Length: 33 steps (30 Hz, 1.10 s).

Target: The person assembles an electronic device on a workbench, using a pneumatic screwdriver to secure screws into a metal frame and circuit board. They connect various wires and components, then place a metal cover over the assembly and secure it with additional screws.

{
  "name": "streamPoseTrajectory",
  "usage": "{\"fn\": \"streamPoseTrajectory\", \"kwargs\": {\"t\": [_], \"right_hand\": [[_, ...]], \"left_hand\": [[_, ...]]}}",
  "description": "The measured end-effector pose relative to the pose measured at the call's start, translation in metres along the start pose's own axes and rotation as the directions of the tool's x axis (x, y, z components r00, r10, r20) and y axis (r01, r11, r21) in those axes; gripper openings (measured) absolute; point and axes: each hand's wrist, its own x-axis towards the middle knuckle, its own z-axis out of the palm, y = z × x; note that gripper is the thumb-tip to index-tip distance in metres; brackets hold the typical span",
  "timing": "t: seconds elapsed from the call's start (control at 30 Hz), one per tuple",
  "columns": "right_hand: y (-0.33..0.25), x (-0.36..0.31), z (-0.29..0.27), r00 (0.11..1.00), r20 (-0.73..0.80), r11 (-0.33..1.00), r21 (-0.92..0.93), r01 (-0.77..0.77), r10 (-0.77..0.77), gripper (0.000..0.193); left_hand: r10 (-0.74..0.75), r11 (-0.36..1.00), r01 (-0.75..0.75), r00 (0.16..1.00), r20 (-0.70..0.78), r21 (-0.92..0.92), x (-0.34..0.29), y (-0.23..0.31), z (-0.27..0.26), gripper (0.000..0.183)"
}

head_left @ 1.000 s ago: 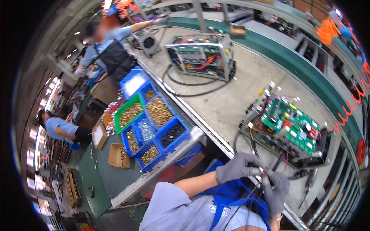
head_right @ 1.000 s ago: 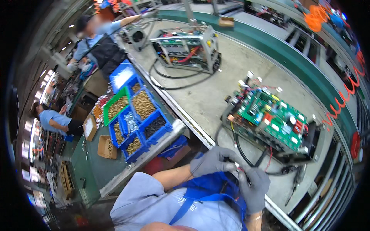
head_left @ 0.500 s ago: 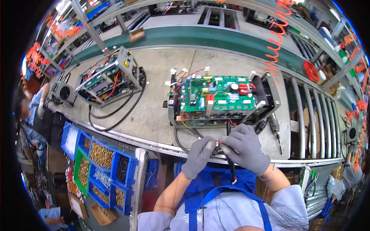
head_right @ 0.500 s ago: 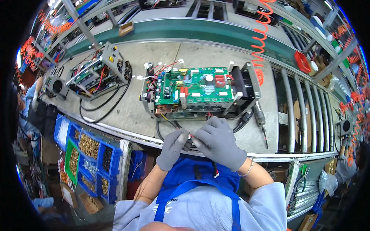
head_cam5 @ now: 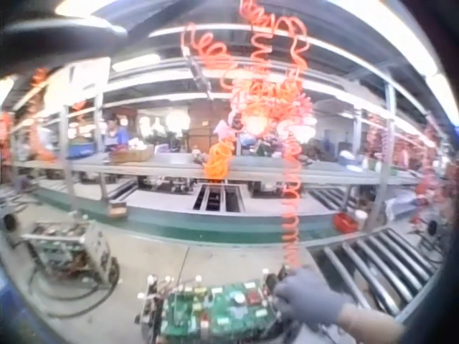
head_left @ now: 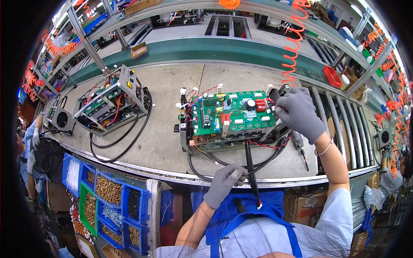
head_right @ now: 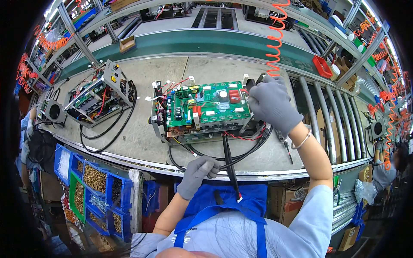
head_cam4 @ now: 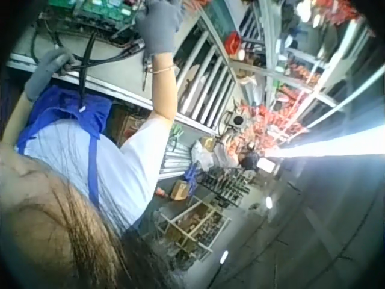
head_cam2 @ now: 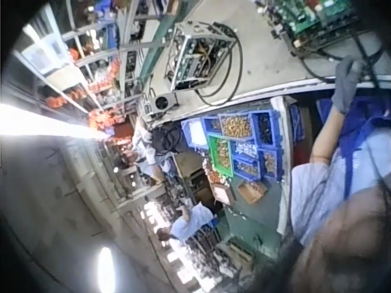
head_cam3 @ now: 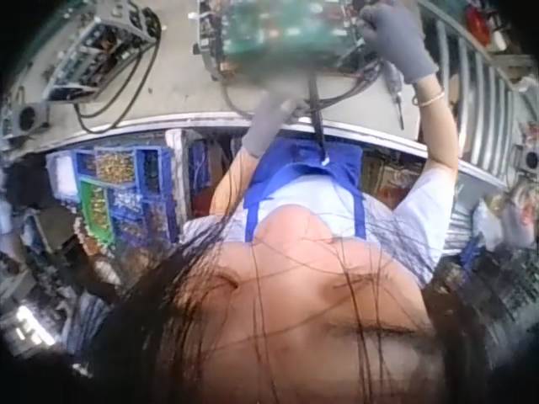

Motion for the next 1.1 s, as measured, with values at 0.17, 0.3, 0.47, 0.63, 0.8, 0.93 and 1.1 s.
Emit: {"fn": "streamPoseTrajectory", "kwargs": {"t": [0.17, 0.3, 0.47, 0.63, 0.8, 0.93, 1.1], "right_hand": [[0.001, 0.018, 0.003, 0.999, 0.053, 1.0, 0.004, 0.008, -0.008, 0.014], [0.0, 0.017, 0.003, 0.995, 0.101, 1.0, 0.029, -0.001, -0.002, 0.014], [-0.001, 0.019, 0.003, 0.992, 0.122, 1.0, -0.002, -0.016, 0.016, 0.015], [0.004, 0.019, 0.001, 0.99, 0.14, 1.0, 0.022, -0.019, 0.015, 0.016], [0.006, 0.019, 0.005, 0.99, 0.143, 0.999, 0.036, -0.008, 0.003, 0.017], [0.001, 0.019, 0.005, 0.992, 0.128, 1.0, -0.006, -0.006, 0.007, 0.018], [-0.001, 0.023, 0.005, 0.989, 0.149, 0.999, -0.049, 0.013, -0.005, 0.017]], "left_hand": [[-0.058, 0.998, 0.056, 0.994, -0.095, -0.02, -0.008, -0.026, -0.014, 0.031], [-0.079, 0.997, 0.081, 0.989, -0.128, 0.005, -0.015, -0.034, -0.021, 0.031], [-0.08, 0.997, 0.079, 0.987, -0.137, -0.011, -0.011, -0.037, -0.024, 0.031], [-0.096, 0.995, 0.098, 0.985, -0.146, 0.001, -0.011, -0.039, -0.025, 0.031], [-0.112, 0.993, 0.115, 0.981, -0.157, 0.007, -0.012, -0.044, -0.025, 0.03], [-0.134, 0.991, 0.136, 0.979, -0.155, 0.002, -0.01, -0.043, -0.027, 0.029], [-0.143, 0.989, 0.146, 0.978, -0.149, 0.011, -0.008, -0.042, -0.026, 0.029]]}}
